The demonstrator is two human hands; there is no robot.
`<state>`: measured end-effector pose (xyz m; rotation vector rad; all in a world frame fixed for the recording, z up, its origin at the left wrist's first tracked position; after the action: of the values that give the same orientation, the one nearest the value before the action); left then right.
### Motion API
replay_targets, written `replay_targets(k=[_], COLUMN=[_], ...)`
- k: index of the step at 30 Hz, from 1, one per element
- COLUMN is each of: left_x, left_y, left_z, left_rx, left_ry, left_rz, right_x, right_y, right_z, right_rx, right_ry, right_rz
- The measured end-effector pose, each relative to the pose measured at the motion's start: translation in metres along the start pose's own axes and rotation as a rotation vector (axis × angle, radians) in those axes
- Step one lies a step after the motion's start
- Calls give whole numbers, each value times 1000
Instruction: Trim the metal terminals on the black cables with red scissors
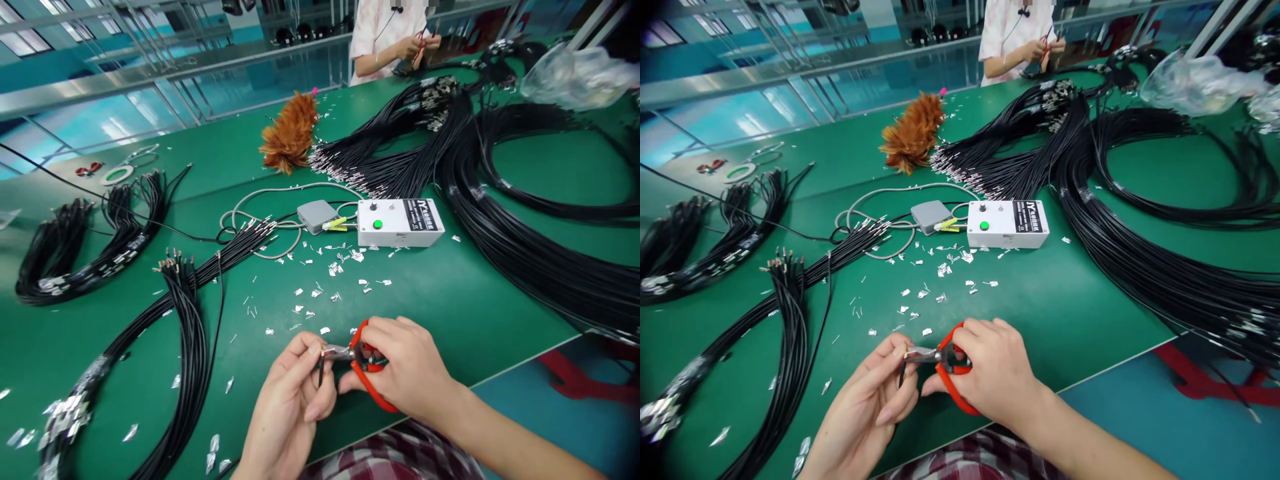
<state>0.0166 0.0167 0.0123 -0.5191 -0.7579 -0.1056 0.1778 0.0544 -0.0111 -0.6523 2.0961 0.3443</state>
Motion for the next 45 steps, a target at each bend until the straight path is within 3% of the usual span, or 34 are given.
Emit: replay_targets(k=[17, 45], left_x=[-3, -2], left_y=[0, -1], left_z=[-4, -3], left_rx=[-51, -94], left_ry=[-36, -44], left_rz=[-39, -53], right_x=[-6, -6], right_y=[0, -1], right_z=[-4, -4], right_rx=[-108, -108], right_ry=[-177, -73], right_rz=[68, 37])
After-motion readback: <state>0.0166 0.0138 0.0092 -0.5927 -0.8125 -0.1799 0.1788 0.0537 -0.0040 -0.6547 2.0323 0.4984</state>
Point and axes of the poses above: each hand's wrist, its own y-axis towards the middle knuckle, its own x-axis out of the palm, z = x × y, the point moved 1 cm from there along y, towards the middle knuckle, and after that the axes turned 14 degrees about -z, right-handed, at the moved point
